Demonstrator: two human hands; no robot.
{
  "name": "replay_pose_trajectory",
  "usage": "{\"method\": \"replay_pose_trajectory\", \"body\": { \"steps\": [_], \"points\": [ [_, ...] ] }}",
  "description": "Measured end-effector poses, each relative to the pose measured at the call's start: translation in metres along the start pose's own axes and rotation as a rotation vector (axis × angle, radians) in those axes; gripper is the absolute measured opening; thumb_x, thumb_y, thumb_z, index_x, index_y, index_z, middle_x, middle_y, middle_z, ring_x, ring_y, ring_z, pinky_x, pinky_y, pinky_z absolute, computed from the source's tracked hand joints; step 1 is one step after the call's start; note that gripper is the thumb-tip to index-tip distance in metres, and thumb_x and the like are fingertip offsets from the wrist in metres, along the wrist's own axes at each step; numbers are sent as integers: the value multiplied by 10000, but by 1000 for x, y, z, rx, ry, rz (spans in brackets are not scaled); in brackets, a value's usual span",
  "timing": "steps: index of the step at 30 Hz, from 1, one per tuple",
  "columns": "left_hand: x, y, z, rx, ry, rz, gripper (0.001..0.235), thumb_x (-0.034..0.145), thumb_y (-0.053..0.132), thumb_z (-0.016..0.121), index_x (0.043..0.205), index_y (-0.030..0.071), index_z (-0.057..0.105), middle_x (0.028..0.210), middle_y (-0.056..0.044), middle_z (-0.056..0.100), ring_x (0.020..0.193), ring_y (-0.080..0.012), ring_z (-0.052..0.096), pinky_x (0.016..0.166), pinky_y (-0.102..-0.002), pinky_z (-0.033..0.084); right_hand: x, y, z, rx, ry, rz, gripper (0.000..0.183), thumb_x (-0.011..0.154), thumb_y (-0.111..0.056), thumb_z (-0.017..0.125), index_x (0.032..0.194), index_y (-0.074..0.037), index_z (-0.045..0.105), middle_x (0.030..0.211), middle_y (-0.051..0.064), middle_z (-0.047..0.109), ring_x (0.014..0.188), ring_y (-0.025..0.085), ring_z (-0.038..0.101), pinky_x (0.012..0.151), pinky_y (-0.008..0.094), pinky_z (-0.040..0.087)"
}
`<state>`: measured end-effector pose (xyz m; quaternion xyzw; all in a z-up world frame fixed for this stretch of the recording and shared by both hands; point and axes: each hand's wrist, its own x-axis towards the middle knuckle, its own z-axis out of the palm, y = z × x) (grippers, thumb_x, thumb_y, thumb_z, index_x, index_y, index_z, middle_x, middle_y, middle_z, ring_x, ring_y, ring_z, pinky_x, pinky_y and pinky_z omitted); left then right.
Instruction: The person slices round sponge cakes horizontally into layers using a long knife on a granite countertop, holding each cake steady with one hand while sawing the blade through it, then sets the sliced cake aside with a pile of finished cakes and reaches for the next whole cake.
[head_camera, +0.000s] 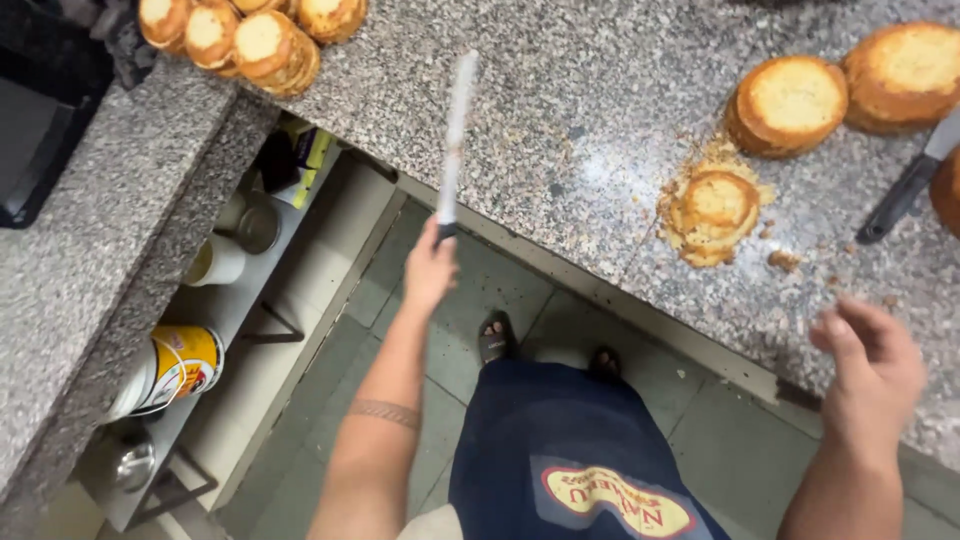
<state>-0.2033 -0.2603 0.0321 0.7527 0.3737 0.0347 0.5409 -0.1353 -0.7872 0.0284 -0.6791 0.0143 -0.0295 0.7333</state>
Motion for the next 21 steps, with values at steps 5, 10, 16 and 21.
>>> {"method": "replay_pose_trajectory", "body": {
  "steps": [5, 10, 16, 21],
  "points": [
    [-56, 14, 48, 707, 60, 179, 589, 1007, 294, 530, 1581, 264, 404, 819, -233, 715, 711, -434, 686, 655, -571, 540, 3, 44, -5, 21, 35, 61, 176, 1106, -2, 685, 1266, 54, 637, 1151, 134, 702, 968, 171, 688, 904, 302, 573],
    [-35, 15, 45, 676, -123, 389, 534, 997, 334, 561, 1527, 302, 502, 863, -244, 731, 811, -460, 681, 734, -533, 546, 7, 5, 36, -59, -32, 109, 224, 1093, -23, 678, 1303, 46, 643, 1144, 122, 705, 1048, 173, 684, 943, 297, 565],
    [5, -4, -51, 300, 47, 92, 572, 1003, 246, 576, 1557, 268, 438, 926, -251, 690, 837, -469, 664, 676, -579, 540, -7, 15, 72, -48, 28, 35, 192, 1130, -34, 661, 1298, 54, 628, 1177, 84, 697, 1081, 137, 684, 1008, 305, 592],
    [1, 5, 17, 777, -237, 491, 583, 1032, 295, 496, 1589, 303, 325, 777, -182, 715, 701, -424, 680, 657, -573, 523, -6, -14, 198, -242, -56, 92, 264, 1031, -99, 681, 1266, 23, 672, 1126, 79, 719, 1008, 130, 682, 884, 265, 556]
  ]
}}
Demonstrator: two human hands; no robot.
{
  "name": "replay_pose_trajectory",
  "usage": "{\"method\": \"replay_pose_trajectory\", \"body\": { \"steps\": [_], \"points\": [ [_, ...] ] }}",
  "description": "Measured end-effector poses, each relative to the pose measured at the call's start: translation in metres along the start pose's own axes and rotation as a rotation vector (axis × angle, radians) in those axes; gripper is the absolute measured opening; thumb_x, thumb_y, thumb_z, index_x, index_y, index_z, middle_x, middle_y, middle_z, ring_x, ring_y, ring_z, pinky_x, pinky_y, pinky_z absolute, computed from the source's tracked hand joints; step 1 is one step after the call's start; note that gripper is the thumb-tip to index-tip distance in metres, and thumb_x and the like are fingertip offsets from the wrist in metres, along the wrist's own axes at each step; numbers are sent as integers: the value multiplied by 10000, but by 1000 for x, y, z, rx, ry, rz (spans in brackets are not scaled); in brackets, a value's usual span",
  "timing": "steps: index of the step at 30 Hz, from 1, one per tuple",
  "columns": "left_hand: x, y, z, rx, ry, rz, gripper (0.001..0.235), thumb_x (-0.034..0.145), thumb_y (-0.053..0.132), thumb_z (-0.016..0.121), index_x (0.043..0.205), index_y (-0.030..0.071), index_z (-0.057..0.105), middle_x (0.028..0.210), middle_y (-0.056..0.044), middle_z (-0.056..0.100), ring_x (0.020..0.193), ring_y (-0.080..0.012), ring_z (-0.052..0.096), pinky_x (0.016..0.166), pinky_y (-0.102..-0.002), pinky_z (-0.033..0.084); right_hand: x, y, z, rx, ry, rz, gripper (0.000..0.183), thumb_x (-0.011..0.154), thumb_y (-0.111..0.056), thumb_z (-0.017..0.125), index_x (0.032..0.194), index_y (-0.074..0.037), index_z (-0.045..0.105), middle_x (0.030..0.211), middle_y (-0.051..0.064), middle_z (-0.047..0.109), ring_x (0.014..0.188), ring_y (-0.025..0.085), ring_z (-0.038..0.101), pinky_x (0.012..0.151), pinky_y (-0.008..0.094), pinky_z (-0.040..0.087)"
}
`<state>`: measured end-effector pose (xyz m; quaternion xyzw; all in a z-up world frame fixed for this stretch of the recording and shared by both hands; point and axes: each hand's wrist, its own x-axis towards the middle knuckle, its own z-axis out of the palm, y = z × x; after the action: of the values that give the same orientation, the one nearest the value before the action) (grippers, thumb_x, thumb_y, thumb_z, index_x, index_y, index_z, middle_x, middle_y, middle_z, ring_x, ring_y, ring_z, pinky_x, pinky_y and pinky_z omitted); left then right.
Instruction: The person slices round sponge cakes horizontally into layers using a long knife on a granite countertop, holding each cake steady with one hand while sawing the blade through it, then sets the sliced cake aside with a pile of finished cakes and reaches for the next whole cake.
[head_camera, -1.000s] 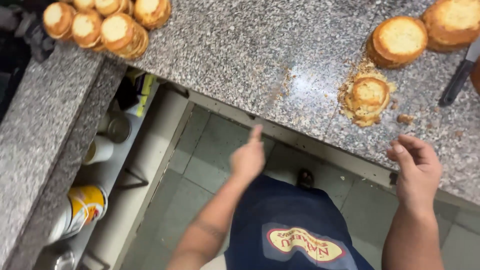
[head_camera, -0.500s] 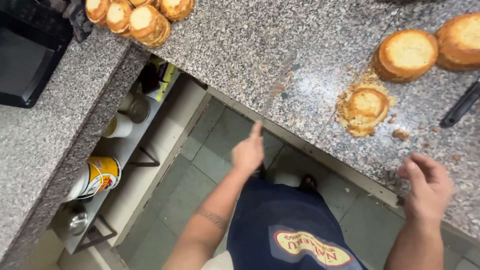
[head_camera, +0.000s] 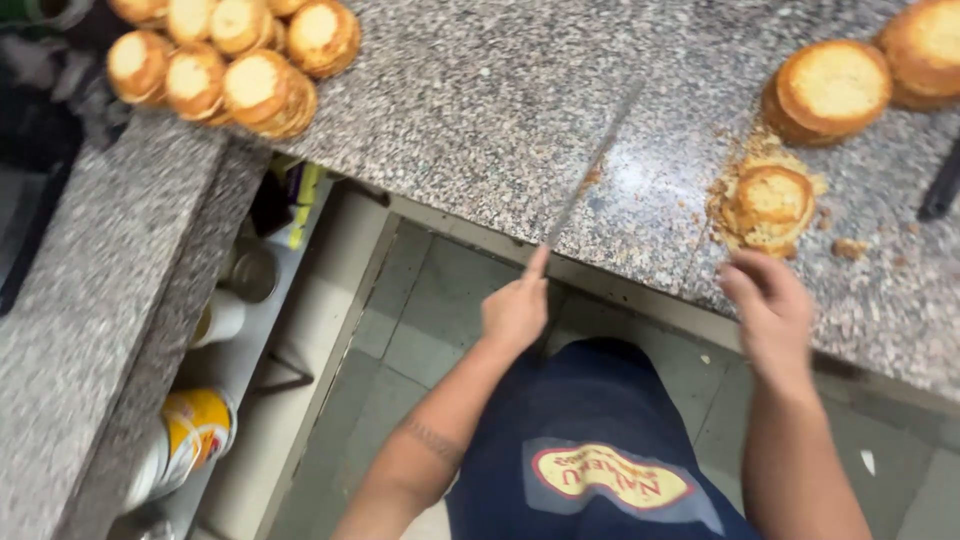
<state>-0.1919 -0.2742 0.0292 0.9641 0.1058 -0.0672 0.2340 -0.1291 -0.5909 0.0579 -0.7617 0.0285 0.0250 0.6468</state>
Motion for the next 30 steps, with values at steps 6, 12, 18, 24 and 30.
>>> {"method": "replay_pose_trajectory", "body": {
  "steps": [6, 12, 18, 24, 30],
  "points": [
    [22, 2, -41, -588, -280, 74, 575, 1025, 275, 593, 1582, 311, 456, 664, -104, 627, 560, -240, 585, 543, -410, 500, 45, 16, 112, -51, -11, 19, 413, 978, -234, 733, 1306, 2, 647, 1103, 58, 722, 989, 117, 678, 850, 257, 552],
    [11, -6, -82, -984, -539, 6, 577, 1023, 204, 585, 1574, 292, 441, 634, 23, 538, 454, -54, 459, 436, -243, 440, 76, 13, 136, 69, -17, 194, 439, 977, -290, 768, 1258, 30, 662, 1015, 72, 703, 833, 130, 616, 680, 264, 489],
    [-13, 12, -84, -957, -562, 96, 580, 1022, 203, 590, 1581, 260, 447, 657, 28, 545, 498, -38, 485, 458, -235, 473, 103, 6, 64, 69, 230, -99, 450, 989, -214, 758, 1350, -13, 581, 1037, 26, 708, 882, 74, 669, 710, 204, 535],
    [-30, 17, -42, -926, -513, 31, 592, 1002, 203, 621, 1573, 228, 468, 672, 22, 579, 504, -41, 505, 465, -223, 469, 113, 44, -92, -46, 439, -238, 222, 1084, -145, 738, 1274, -54, 668, 1108, -1, 654, 894, 64, 641, 725, 214, 548],
    [-37, -67, 14, -910, 40, -370, 593, 1023, 232, 612, 1596, 259, 464, 660, -31, 566, 494, -120, 489, 436, -313, 438, 113, 137, -267, -534, 417, -331, 400, 1176, -253, 455, 959, 20, 653, 966, 47, 675, 971, 189, 644, 950, 374, 513]
  ]
}}
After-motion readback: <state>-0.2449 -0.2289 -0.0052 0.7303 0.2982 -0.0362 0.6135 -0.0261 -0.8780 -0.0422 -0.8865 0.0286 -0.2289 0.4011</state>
